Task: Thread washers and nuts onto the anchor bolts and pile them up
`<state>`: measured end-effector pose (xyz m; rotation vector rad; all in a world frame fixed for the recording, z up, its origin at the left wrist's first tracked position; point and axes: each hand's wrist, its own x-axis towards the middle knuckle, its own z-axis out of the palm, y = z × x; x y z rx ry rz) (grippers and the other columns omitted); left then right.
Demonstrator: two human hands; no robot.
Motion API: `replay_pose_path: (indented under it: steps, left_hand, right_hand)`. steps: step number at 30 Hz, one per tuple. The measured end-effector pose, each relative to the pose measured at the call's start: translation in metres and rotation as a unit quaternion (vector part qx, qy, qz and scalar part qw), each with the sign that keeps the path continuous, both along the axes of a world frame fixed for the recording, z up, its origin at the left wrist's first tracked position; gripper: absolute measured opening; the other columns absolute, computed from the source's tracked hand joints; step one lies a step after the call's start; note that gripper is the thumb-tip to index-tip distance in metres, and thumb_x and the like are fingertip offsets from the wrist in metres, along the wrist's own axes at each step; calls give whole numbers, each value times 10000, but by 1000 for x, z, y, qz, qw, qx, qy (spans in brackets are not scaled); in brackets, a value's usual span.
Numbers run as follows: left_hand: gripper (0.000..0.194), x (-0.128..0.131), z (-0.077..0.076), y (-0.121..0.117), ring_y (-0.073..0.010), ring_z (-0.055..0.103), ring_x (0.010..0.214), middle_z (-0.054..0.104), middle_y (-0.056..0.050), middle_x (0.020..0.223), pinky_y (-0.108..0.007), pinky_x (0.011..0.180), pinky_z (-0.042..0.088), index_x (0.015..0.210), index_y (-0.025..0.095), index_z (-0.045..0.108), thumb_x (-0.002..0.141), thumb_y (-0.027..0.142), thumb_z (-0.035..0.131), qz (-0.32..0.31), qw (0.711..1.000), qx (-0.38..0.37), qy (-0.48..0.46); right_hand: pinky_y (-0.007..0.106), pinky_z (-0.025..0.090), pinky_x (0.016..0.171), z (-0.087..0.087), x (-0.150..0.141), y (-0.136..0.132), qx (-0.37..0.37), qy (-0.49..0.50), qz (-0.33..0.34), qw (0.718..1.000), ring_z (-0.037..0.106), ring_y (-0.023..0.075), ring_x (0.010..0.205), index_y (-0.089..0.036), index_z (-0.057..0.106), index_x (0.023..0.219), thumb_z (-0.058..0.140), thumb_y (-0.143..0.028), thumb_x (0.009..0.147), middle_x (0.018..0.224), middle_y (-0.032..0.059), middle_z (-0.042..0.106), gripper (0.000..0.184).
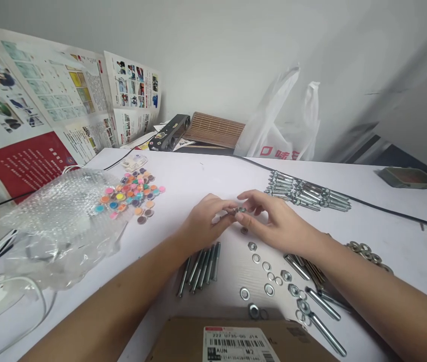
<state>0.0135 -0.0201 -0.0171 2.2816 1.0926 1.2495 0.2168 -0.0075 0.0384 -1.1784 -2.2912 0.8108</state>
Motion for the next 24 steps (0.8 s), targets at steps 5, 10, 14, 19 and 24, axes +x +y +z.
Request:
replay_pose_path:
  steps: [5,10,14,19,24]
  left_hand:
    - [200,1,0,1,-174,609,872,715,-41,957,-352,852,493,1068,204,662,911,252,547,-7,1000,-21,17]
    - [207,0,-1,2,-166,654,903,704,-37,1001,-313,836,521,1040,204,670,878,300,585,16,978,-203,-49]
    - [193,-1,1,3,-159,668,878,711,-24,945,-291,815,531,991,178,644,884,310,552,-16,953,-295,-65]
    - [185,-2,0,5,-165,678,899,716,-16,955,-320,864,526,997,197,627,866,312,569,-29,945,-322,-56]
    - [168,-5,-1,6,-160,685,914,724,-16,968,-297,840,533,992,205,633,864,288,562,-42,952,-302,-27]
  right_hand:
    - [275,417,596,4,2,1,-30,-26,26,999,601,144,720,-205,665,902,475,-396,930,837,30,686,272]
    - [295,426,631,-1,-4,-2,-12,-46,-27,999,612,173,770,-199,601,1052,549,-496,869,925,53,681,352]
    - [295,363,559,-6,-15,0,-10,-90,-44,995,560,155,605,-192,615,765,442,-567,909,690,33,648,437]
    - [300,388,647,-1,-4,9,70,-95,-31,992,580,174,749,-193,616,881,506,-385,901,822,43,671,222]
    - [309,402,649,-4,-4,7,50,-85,-28,995,589,188,775,-195,593,933,511,-548,881,847,51,669,366]
